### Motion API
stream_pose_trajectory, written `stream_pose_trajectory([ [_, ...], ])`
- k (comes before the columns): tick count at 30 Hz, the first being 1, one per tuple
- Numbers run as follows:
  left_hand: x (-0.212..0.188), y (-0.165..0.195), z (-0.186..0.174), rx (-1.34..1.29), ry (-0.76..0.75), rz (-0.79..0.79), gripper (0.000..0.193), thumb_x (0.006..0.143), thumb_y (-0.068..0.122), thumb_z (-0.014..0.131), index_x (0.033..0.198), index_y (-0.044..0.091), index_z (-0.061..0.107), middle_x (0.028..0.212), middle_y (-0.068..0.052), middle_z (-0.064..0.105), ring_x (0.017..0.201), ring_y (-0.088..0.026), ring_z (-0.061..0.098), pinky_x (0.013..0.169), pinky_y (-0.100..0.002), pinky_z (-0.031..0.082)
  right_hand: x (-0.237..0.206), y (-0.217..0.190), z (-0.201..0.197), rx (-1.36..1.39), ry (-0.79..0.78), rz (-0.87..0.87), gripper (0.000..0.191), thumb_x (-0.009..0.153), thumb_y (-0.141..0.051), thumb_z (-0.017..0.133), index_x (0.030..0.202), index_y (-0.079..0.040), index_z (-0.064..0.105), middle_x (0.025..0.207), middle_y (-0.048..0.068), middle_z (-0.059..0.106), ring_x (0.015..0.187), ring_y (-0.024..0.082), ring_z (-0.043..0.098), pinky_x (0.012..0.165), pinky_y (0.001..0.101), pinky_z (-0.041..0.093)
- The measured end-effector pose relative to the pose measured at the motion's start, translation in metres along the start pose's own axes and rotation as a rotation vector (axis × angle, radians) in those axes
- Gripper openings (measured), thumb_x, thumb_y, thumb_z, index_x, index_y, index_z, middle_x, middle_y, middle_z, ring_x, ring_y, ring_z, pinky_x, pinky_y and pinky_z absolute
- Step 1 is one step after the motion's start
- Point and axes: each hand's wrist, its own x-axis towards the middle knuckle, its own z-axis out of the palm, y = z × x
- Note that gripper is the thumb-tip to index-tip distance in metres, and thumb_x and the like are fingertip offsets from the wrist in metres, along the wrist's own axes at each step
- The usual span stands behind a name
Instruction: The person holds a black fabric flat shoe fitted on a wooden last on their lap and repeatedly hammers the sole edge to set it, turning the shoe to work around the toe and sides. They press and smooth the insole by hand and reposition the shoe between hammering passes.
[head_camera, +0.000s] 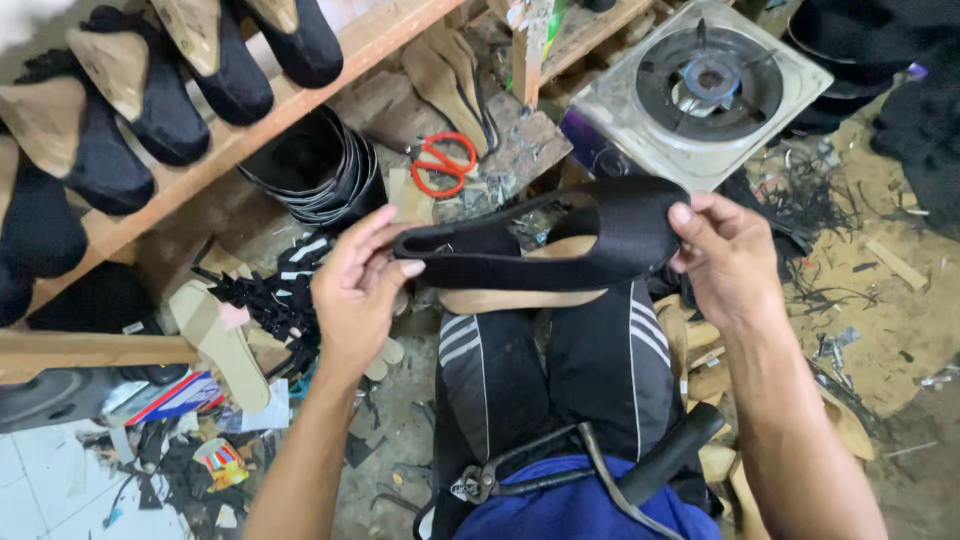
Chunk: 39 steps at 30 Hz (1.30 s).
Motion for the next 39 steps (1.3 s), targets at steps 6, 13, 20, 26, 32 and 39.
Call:
stream_pose_trajectory([
  [6, -0.012, -0.013, -0.049, 0.198, 0.058, 0.096, 0.030, 0.096, -0.015, 0.067, 0.126, -0.007, 0.066, 0.122, -0.018, 0.072, 0.110, -0.019, 0.070, 0.099, -0.030, 0.058, 0.022, 0.005, 0.032, -0.045, -0.095, 0.063, 0.018, 0.092, -0.013, 0.078, 0.106, -0.005, 0.071, 0.087, 0.000, 0.071, 0.064, 0.007, 0.061, 0.055, 0.0223, 0.047],
  [13, -0.011, -0.092, -0.063, 0.095, 0.075, -0.077, 0.033, 0.090, -0.014, 0.067, 0.122, -0.007, 0.067, 0.126, -0.018, 0.071, 0.118, -0.022, 0.069, 0.102, -0.033, 0.057, 0.057, 0.063, 0.027, -0.104, -0.033, 0.259, 0.016, 0.093, -0.016, 0.078, 0.092, -0.006, 0.066, 0.076, -0.002, 0.065, 0.060, 0.008, 0.057, 0.053, 0.0241, 0.045],
  [20, 0.021, -0.151, -0.083, 0.125, 0.056, -0.157, 0.038, 0.086, -0.013, 0.070, 0.124, -0.007, 0.066, 0.126, -0.018, 0.071, 0.120, -0.023, 0.067, 0.108, -0.035, 0.052, 0.098, 0.100, 0.043, -0.826, 0.088, 0.053, 0.022, 0.095, -0.019, 0.077, 0.092, 0.000, 0.065, 0.077, 0.003, 0.063, 0.067, 0.007, 0.054, 0.058, 0.0243, 0.046],
  [26, 0.042, -0.180, -0.103, -0.032, 0.000, -0.258, 0.032, 0.088, -0.013, 0.068, 0.119, -0.005, 0.065, 0.134, -0.019, 0.066, 0.125, -0.024, 0.066, 0.102, -0.036, 0.058, 0.122, 0.112, 0.047, -0.849, 0.018, 0.022, 0.024, 0.097, -0.018, 0.075, 0.089, 0.001, 0.063, 0.082, 0.004, 0.067, 0.072, 0.007, 0.056, 0.064, 0.0245, 0.047],
  [32, 0.050, -0.203, -0.113, -0.116, -0.041, -0.326, 0.036, 0.087, -0.016, 0.066, 0.120, -0.001, 0.062, 0.148, -0.019, 0.056, 0.128, -0.022, 0.061, 0.098, -0.033, 0.059, 0.153, 0.146, 0.022, -0.483, -0.053, 0.119, 0.016, 0.099, -0.012, 0.071, 0.089, -0.002, 0.063, 0.083, 0.003, 0.067, 0.071, 0.010, 0.060, 0.067, 0.0287, 0.052],
  [39, 0.059, -0.179, -0.098, -0.134, -0.010, -0.243, 0.043, 0.084, -0.019, 0.068, 0.123, -0.001, 0.064, 0.150, -0.017, 0.055, 0.126, -0.019, 0.062, 0.098, -0.032, 0.059, 0.164, 0.168, -0.012, -0.042, -0.127, 0.259, 0.008, 0.099, -0.009, 0.067, 0.094, -0.003, 0.065, 0.093, 0.005, 0.070, 0.080, 0.015, 0.066, 0.076, 0.0321, 0.055],
])
